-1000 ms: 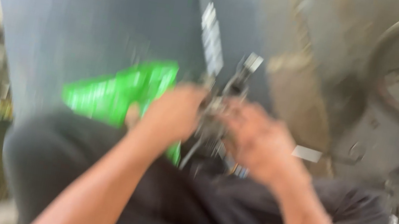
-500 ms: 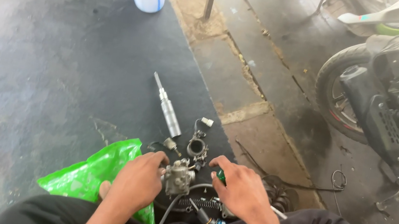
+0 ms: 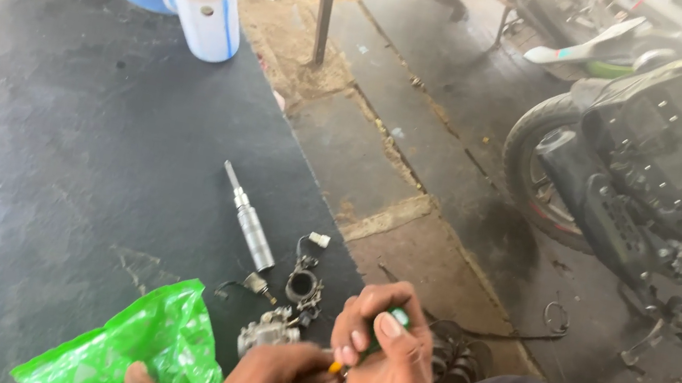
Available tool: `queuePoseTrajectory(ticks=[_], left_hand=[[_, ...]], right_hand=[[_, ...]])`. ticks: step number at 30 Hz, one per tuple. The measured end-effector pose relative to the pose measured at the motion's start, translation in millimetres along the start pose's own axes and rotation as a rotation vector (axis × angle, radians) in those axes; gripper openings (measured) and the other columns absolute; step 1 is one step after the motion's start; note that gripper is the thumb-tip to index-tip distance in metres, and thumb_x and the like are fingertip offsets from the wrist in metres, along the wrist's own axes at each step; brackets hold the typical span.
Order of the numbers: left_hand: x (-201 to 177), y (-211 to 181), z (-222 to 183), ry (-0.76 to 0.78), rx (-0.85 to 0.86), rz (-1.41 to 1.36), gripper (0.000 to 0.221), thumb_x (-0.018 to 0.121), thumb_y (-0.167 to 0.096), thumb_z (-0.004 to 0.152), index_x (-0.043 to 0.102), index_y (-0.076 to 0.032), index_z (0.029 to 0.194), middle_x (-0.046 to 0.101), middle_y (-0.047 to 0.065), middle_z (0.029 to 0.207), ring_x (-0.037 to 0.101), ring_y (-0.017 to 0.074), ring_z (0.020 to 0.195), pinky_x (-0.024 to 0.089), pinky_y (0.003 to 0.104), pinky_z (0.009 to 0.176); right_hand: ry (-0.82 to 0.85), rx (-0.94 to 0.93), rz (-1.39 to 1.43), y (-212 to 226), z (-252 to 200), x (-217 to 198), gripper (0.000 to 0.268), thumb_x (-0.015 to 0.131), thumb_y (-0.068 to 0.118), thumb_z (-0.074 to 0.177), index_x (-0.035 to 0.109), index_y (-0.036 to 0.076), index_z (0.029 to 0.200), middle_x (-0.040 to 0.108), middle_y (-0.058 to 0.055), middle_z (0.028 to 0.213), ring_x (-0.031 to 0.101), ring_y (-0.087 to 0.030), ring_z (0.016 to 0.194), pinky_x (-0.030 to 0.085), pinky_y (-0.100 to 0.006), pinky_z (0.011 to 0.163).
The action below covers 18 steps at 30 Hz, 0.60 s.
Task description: Repairing and disassembling a motorcycle carburetor with a screwdriver.
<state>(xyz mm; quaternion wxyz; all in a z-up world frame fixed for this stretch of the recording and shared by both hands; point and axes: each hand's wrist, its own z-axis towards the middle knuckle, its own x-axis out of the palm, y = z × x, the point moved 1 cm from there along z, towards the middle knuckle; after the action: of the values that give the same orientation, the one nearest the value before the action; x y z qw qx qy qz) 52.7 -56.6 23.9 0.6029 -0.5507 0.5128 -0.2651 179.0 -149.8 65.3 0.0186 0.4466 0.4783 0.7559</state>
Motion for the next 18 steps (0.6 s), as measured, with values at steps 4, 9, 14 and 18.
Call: queuePoseTrajectory(ticks=[4,9,14,18], left_hand=[[15.3,27.1,6.0,0.105,-0.01,-0.049,0.012,0.074,-0.017,0.09,0.075,-0.009,0.099,0.071,0.006,0.069,0.076,0.019,0.066,0.06,0.038,0.062],[47.7,112.3,11.9,0.067,-0.233,-0.608,0.018,0.074,-0.015,0.093,0.075,0.004,0.095,0.074,0.013,0.077,0.071,0.0261,0.074,0.054,0.038,0.067],[-13.7,-9.0,2.6,-0.159,-0.338,-0.613,0.025,0.061,-0.012,0.092,0.059,-0.013,0.117,0.084,0.017,0.088,0.078,0.0222,0.086,0.06,0.033,0.079],[-36.3,5.2,2.0,-0.357,-0.068,-0.759,0.022,0.058,-0.009,0.095,0.046,-0.006,0.113,0.08,0.024,0.106,0.08,0.027,0.097,0.065,0.039,0.085]], right_hand=[[-0.366,0.137,0.187,-1.8,6.7,-16.7,0.01,0.057,0.018,0.095,0.055,0.009,0.093,0.049,0.0,0.072,0.042,-0.008,0.06,0.035,-0.023,0.047],[-0.104,-0.085,0.339,68.7,33.3,-43.1,0.013,0.06,0.019,0.104,0.06,0.007,0.1,0.055,-0.004,0.083,0.051,-0.015,0.071,0.046,-0.029,0.062],[-0.324,-0.083,0.051,64.9,43.1,-34.4,0.02,0.059,0.011,0.089,0.061,0.013,0.109,0.062,-0.005,0.091,0.066,-0.018,0.084,0.058,-0.041,0.085],[-0.274,0.355,-0.173,11.6,35.3,-26.3,0.028,0.053,0.032,0.095,0.04,0.012,0.11,0.073,-0.024,0.107,0.073,-0.033,0.084,0.061,-0.047,0.077]])
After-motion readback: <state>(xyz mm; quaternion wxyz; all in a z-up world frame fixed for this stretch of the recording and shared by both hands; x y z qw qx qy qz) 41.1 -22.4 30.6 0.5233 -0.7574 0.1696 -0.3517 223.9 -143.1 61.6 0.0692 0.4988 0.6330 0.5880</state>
